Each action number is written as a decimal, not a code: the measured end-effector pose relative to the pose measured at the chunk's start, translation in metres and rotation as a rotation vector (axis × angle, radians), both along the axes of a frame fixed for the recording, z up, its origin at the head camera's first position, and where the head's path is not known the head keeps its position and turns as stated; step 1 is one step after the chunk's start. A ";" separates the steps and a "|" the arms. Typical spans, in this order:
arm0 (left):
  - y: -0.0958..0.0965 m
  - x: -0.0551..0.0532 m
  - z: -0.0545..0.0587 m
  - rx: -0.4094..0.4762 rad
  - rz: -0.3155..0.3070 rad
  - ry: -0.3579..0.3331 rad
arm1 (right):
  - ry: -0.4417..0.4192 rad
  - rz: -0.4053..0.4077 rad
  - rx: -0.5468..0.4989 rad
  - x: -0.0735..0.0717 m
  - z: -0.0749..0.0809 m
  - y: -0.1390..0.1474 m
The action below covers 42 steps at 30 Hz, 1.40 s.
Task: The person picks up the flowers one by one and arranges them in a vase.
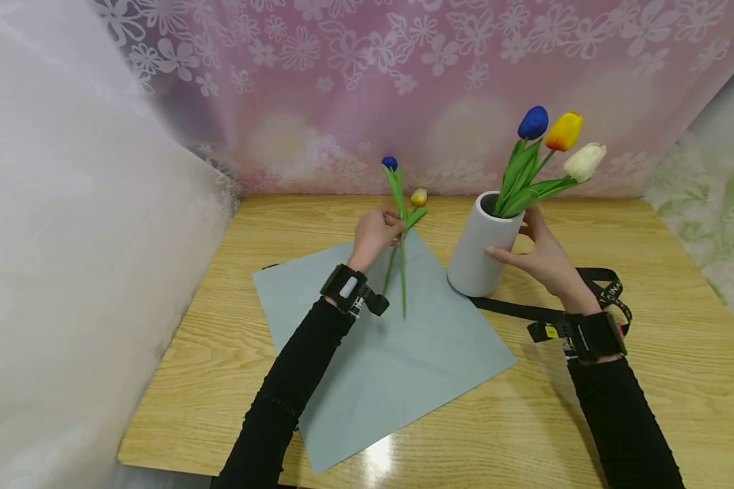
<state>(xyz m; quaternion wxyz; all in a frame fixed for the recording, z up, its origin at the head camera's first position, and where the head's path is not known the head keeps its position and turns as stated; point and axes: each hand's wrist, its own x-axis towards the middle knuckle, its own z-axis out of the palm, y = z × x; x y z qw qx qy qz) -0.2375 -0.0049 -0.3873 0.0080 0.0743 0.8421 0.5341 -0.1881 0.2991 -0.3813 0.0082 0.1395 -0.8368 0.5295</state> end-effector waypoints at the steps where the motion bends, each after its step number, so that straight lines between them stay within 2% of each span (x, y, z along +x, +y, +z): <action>1: 0.001 0.001 0.002 0.000 0.002 0.010 | -0.005 -0.004 0.002 0.000 0.000 0.000; 8: 0.010 0.007 0.018 0.035 0.016 0.093 | 0.001 -0.002 0.002 0.001 0.001 -0.001; 15: 0.015 0.012 0.033 0.092 -0.009 0.208 | 0.003 0.001 -0.007 0.000 0.000 0.000; 22: 0.023 0.010 0.049 0.226 -0.063 0.350 | 0.014 0.005 0.004 0.000 -0.001 0.001; 25: 0.027 0.009 0.057 0.282 -0.082 0.389 | 0.017 0.008 0.006 0.000 -0.001 0.001; 30: 0.032 0.008 0.073 0.338 -0.113 0.441 | 0.012 0.005 0.007 0.000 -0.002 0.001; 36: 0.037 0.008 0.094 0.431 -0.144 0.541 | 0.004 -0.006 0.006 0.000 -0.001 0.000; 42: 0.039 0.008 0.121 0.535 -0.148 0.647 | -0.001 -0.005 -0.005 0.000 0.000 -0.001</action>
